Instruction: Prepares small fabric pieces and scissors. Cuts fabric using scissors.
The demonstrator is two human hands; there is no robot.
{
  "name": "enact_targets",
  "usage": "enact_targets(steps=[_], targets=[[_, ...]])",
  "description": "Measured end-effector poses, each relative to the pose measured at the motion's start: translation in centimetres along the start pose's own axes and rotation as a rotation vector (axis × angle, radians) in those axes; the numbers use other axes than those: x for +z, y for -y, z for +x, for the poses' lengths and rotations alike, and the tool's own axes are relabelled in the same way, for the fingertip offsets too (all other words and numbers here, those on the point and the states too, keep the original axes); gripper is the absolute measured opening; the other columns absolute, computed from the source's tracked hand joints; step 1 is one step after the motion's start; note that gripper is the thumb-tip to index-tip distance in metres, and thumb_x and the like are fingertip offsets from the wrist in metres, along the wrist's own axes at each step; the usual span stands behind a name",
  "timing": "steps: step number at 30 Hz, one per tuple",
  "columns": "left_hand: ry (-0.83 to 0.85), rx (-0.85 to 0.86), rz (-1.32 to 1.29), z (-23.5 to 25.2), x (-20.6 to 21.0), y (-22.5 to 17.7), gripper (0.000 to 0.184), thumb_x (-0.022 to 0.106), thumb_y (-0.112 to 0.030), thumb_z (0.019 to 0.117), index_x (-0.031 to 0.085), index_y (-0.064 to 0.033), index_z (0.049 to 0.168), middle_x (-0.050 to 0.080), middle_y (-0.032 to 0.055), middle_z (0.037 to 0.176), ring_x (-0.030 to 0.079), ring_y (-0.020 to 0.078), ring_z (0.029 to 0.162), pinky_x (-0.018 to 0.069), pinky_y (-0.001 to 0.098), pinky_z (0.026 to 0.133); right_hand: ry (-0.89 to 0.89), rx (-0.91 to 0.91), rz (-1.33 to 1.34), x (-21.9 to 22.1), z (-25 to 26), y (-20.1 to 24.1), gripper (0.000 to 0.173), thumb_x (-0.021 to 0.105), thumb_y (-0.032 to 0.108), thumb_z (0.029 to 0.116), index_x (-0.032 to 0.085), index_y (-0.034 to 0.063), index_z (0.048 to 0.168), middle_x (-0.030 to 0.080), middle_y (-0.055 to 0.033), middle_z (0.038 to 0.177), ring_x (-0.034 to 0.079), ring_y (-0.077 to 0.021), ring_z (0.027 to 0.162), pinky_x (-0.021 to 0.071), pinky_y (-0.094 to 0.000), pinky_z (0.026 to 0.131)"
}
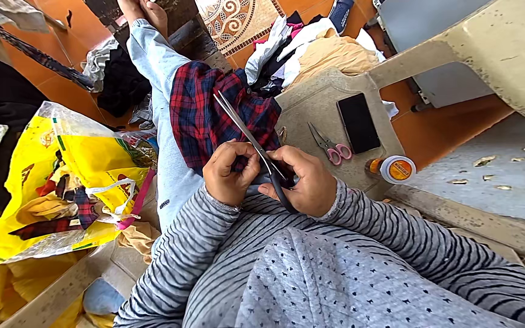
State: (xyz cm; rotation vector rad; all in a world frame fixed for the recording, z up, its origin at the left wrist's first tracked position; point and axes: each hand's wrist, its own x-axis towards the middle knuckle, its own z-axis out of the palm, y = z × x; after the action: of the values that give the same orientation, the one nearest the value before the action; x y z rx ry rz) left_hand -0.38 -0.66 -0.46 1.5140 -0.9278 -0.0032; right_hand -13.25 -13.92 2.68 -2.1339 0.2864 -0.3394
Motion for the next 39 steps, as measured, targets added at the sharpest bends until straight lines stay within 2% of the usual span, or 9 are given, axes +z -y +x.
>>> enact_targets(steps=[9, 13, 19, 35, 39], targets=[[0.0, 0.037, -0.03, -0.1, -0.05, 0.28, 0.007, 0.07, -0.009, 0.0903, 0.066, -0.0044, 0.089, 0.071, 0.0035, 0.088, 0.07, 0.0119, 0.09, 0.0569, 0.0385, 0.097, -0.004, -0.024, -0.069, -0.1, 0.08, 0.29, 0.05, 0.074, 0.046, 0.0885, 0.068, 0.0011, 0.11, 0.067, -0.0086, 0.093, 0.064, -0.0098, 0.075, 0.0556, -0.026, 0.063], [0.027, 0.014, -0.039, -0.29, -0.17, 0.45, 0.006, 0.07, -0.011, 0.0916, 0.067, -0.0061, 0.091, 0.07, 0.0012, 0.091, 0.07, 0.0092, 0.093, 0.0563, 0.0356, 0.098, -0.001, -0.038, -0.075, -0.17, 0.15, 0.34, 0.05, 0.075, 0.045, 0.0867, 0.069, 0.001, 0.109, 0.067, -0.0089, 0.092, 0.066, -0.0132, 0.079, 0.0572, -0.0293, 0.065], [0.028, 0.008, -0.054, -0.44, -0.22, 0.78, 0.005, 0.07, -0.015, 0.0929, 0.067, -0.011, 0.095, 0.069, -0.0055, 0.095, 0.067, 0.0048, 0.096, 0.0573, 0.0287, 0.093, 0.048, 0.002, -0.035, -0.3, 0.31, 0.46, 0.046, 0.077, 0.043, 0.0863, 0.069, 0.0039, 0.11, 0.067, -0.0073, 0.093, 0.067, -0.014, 0.081, 0.0583, -0.0319, 0.065], [0.001, -0.02, -0.042, -0.59, -0.03, 0.66, 0.005, 0.07, -0.012, 0.0921, 0.068, -0.0084, 0.095, 0.07, -0.0047, 0.096, 0.067, 0.0033, 0.095, 0.0576, 0.024, 0.086, 0.066, 0.022, -0.011, -0.27, 0.41, 0.41, 0.044, 0.078, 0.039, 0.0861, 0.068, 0.0037, 0.11, 0.067, -0.0075, 0.094, 0.067, -0.0134, 0.083, 0.0582, -0.03, 0.066], [0.008, -0.025, -0.038, -0.62, -0.06, 0.69, 0.005, 0.07, -0.012, 0.0923, 0.067, -0.0089, 0.094, 0.07, -0.0048, 0.096, 0.067, 0.0035, 0.095, 0.0573, 0.0246, 0.088, 0.075, 0.027, -0.006, -0.32, 0.45, 0.38, 0.044, 0.078, 0.039, 0.0861, 0.068, 0.0039, 0.11, 0.067, -0.0074, 0.094, 0.067, -0.0133, 0.084, 0.0585, -0.0298, 0.067]])
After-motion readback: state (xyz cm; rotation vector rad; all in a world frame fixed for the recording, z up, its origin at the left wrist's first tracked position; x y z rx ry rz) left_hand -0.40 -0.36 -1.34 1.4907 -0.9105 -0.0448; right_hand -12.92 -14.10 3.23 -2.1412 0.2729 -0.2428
